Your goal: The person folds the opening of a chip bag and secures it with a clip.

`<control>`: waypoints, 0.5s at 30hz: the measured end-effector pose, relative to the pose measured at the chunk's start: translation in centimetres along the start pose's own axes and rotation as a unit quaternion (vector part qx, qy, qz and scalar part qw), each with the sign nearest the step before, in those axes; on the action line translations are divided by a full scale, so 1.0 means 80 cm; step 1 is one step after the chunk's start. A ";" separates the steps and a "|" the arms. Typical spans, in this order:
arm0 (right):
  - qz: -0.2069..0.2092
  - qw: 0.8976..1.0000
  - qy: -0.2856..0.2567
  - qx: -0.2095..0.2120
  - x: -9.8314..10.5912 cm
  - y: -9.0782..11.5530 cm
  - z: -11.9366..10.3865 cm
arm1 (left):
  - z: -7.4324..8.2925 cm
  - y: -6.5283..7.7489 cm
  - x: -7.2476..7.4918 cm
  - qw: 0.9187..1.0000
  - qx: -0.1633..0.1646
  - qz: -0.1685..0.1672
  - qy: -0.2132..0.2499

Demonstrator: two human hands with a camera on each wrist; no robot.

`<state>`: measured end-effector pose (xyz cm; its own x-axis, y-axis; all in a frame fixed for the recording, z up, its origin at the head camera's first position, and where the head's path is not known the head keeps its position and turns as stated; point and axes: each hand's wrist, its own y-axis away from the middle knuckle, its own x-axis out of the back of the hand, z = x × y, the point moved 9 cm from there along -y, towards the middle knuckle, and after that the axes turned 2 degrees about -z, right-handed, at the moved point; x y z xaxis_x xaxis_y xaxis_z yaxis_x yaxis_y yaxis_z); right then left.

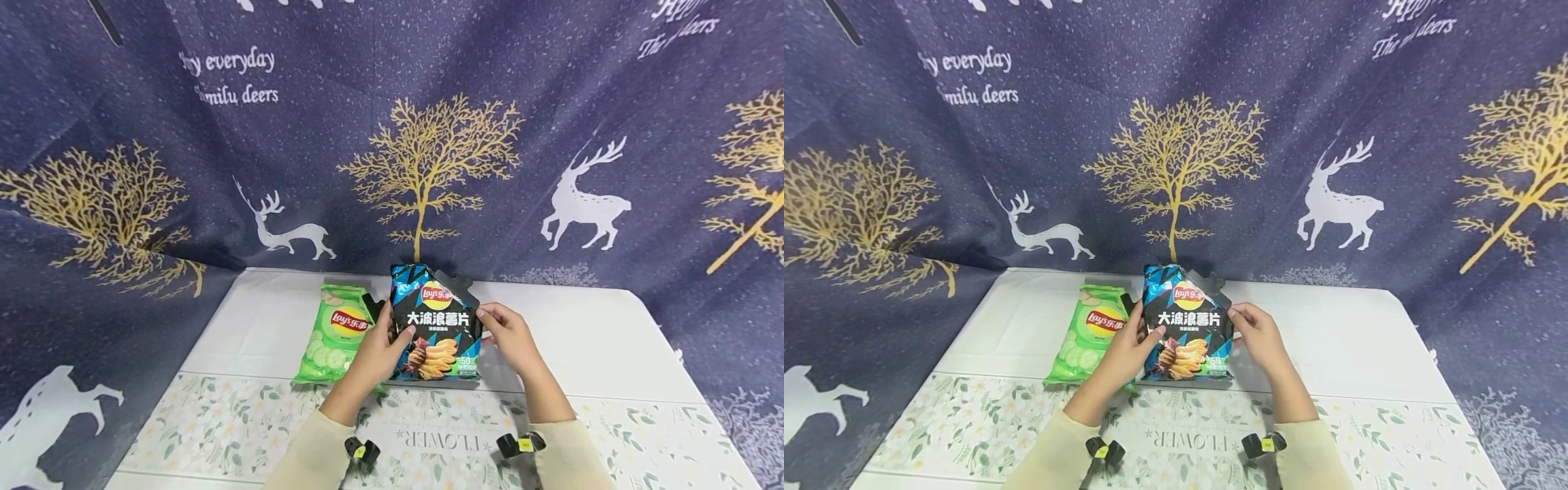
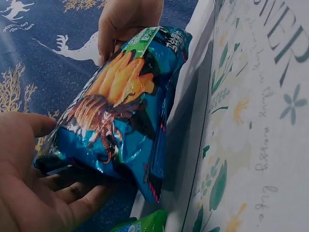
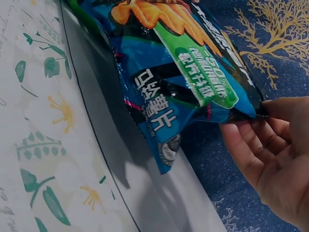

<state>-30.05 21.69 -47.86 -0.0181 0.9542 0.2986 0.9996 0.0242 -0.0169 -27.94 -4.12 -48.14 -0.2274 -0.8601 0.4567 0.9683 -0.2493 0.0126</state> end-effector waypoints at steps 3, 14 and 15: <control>-0.002 1.000 -0.004 -0.012 0.000 -0.001 0.005 | -0.006 0.000 -0.005 1.000 0.014 -0.012 0.007; -0.012 0.998 -0.033 -0.054 0.000 -0.004 0.026 | -0.017 -0.003 -0.016 0.999 0.040 -0.029 0.020; -0.014 0.998 -0.036 -0.059 0.000 -0.004 0.029 | -0.017 -0.003 -0.017 0.999 0.039 -0.031 0.021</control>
<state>-30.46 22.34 -50.07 -0.0443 0.9729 0.2271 0.9944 0.0210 0.1040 -28.04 -3.47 -50.00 -0.2891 -0.8628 0.4146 0.9572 -0.2677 0.1103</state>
